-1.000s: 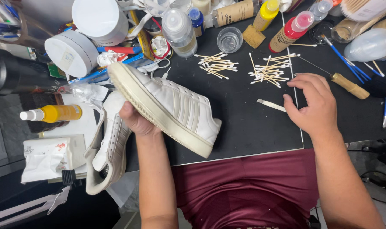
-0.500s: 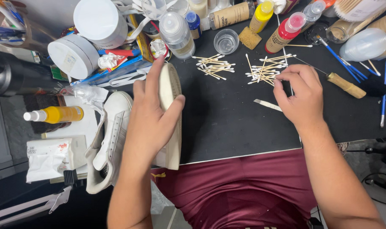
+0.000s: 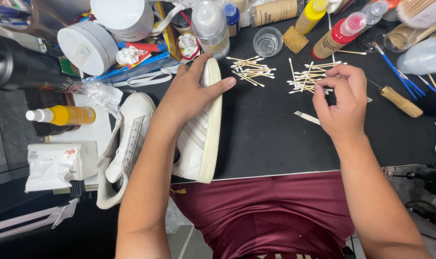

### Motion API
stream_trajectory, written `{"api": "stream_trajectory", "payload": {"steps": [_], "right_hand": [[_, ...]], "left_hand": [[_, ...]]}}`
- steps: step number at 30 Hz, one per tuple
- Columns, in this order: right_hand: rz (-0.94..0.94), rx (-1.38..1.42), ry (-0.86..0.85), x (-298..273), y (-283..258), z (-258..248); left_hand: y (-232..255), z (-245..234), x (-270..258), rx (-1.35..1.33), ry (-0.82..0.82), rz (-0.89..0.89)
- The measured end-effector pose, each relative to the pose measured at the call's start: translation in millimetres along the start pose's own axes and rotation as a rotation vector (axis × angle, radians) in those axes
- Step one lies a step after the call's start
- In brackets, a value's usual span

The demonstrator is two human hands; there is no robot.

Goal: The person cleans the sole and side panels of a white sneaker using cotton swabs. They repeatedly dip the swabs into a small container of liquid and scrub the textured outsole and the upper edges of the shoe.

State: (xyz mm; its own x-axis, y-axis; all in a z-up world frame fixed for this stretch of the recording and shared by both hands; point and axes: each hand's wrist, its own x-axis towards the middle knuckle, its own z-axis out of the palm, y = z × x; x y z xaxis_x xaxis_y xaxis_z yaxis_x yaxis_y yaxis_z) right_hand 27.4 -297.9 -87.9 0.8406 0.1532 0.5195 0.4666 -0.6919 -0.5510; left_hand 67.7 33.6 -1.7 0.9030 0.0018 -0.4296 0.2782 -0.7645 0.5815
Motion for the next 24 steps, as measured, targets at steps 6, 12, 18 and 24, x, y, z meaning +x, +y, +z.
{"api": "stream_trajectory", "payload": {"steps": [6,12,18,24], "right_hand": [[0.035,0.123,-0.049,1,-6,1],[0.075,0.106,-0.089,25,-19,18],[-0.062,-0.167,-0.137,74,-22,42],[-0.083,-0.269,-0.212,94,-16,50]], "left_hand": [[-39,12,4,-0.284,0.016,0.065],[-21,13,-10,-0.384,-0.104,0.075],[12,11,-12,0.045,-0.051,-0.027],[-11,20,7,-0.286,-0.107,0.195]]}}
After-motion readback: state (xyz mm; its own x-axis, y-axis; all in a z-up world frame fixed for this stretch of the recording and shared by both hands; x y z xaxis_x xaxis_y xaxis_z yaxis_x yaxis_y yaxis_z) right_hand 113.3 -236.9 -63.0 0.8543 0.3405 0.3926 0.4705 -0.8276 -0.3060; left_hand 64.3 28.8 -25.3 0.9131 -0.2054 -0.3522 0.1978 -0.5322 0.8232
